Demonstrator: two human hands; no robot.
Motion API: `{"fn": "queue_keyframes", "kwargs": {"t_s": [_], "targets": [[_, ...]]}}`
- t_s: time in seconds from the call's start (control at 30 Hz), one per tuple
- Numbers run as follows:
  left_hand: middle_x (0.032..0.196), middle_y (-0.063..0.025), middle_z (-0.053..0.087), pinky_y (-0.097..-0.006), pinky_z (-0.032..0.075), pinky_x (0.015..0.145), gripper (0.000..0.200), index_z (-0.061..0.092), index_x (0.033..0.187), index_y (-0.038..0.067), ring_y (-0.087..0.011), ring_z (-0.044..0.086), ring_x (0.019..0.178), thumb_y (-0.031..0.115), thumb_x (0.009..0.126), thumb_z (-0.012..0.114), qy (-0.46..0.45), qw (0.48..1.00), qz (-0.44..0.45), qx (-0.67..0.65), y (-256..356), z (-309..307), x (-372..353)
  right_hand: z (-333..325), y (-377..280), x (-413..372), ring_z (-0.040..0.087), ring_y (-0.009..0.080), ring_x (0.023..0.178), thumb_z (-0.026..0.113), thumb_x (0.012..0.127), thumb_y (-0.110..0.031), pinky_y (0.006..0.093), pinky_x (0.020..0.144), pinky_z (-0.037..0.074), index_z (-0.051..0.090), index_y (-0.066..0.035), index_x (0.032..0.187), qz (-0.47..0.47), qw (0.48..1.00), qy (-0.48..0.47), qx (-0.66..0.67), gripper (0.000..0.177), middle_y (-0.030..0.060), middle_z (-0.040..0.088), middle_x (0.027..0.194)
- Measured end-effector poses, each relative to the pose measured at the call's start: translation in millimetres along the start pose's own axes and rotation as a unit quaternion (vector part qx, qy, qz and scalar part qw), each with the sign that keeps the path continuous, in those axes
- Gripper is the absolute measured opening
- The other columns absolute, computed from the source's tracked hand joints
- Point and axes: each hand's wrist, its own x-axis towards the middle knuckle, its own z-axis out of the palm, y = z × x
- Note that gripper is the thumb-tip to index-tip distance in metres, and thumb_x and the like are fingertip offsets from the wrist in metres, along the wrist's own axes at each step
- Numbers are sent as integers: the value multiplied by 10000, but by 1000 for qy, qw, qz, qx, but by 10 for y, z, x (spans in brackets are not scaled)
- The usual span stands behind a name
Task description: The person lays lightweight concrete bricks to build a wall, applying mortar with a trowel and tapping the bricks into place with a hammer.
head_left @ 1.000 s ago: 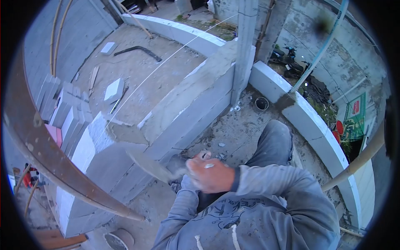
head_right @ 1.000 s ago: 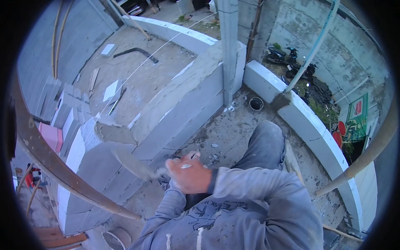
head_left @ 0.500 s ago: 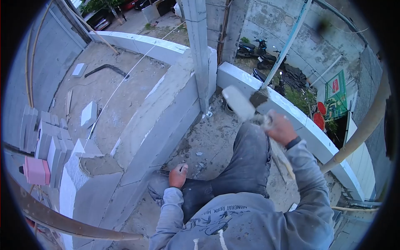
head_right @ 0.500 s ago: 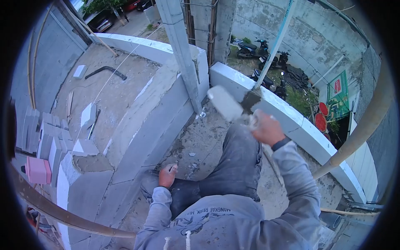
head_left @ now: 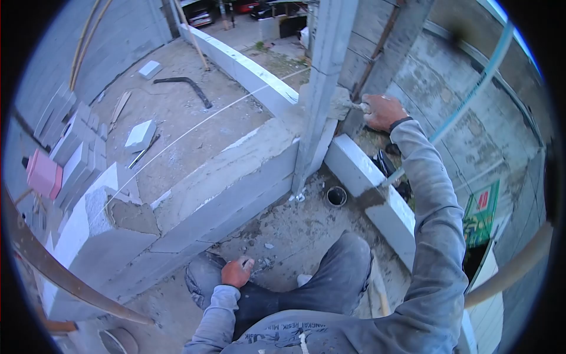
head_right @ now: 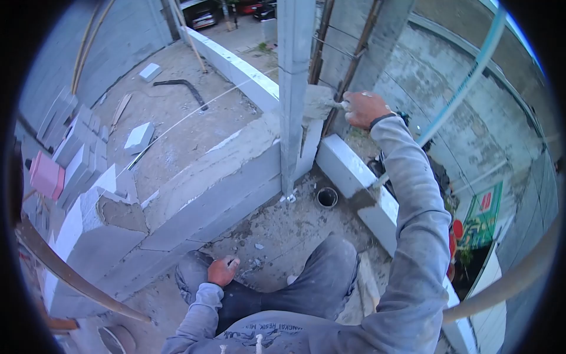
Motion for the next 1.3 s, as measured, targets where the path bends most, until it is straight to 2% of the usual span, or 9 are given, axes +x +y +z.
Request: {"fn": "queue_keyframes", "kwargs": {"t_s": [0.03,0.3,0.43,0.6,1.0,1.07,1.17,1.23,1.3], "targets": [[884,-146,648,-434,463,758,339,642,977,153,-340,606,857,433,861,492,9,1000,-6,-5,25,10,-4,-63,-67,136,603,351,860,575,682,-196,439,750,475,576,-61,958,-18,999,-41,-4,308,179,634,844],[907,-131,654,-427,467,764,332,642,980,140,-336,613,856,415,859,501,16,998,-45,36,280,47,-69,123,-337,608,610,355,828,572,708,-188,441,736,479,586,-40,933,-200,976,-83,-27,270,192,632,819],[899,-128,655,-427,467,764,327,643,971,138,-335,615,851,413,855,509,22,998,-38,52,347,130,-6,197,-431,619,615,356,828,574,706,-163,429,744,487,600,-33,960,-216,971,-97,-43,288,199,635,822],[898,-136,653,-436,471,754,336,644,963,139,-338,612,857,422,857,496,11,999,-15,42,350,193,120,298,-354,489,632,325,872,591,698,-131,401,757,515,665,-39,899,-65,994,-62,-68,234,187,652,893],[946,-132,645,-440,467,768,365,639,997,176,-342,601,895,467,858,468,-16,1000,14,4,217,175,272,303,-194,10,640,330,862,558,723,-122,393,743,524,671,-19,874,106,993,-20,-57,215,179,656,905],[951,-134,645,-440,465,773,369,638,1004,175,-343,599,900,466,859,465,-24,999,15,15,163,167,253,342,-153,-50,630,324,896,574,717,-137,392,769,515,665,-15,884,136,987,35,-82,225,184,650,929],[960,-139,643,-441,461,783,374,637,1015,173,-347,596,906,465,860,463,-25,999,16,20,88,117,247,109,-230,-126,620,319,925,587,709,-157,388,806,502,665,-25,885,165,985,-23,-33,234,190,643,948],[964,-142,642,-441,460,786,375,637,1020,172,-348,595,909,464,860,464,-26,999,14,14,81,127,217,48,-336,-89,621,324,902,593,698,-162,398,798,498,647,-31,896,134,990,-23,-29,243,186,644,918],[968,-145,640,-441,458,788,384,637,1021,170,-349,594,911,471,859,463,-23,999,19,14,62,114,228,40,-439,35,622,325,873,592,690,-161,410,774,497,620,-35,907,-4,999,-6,-32,253,172,645,874]]}}
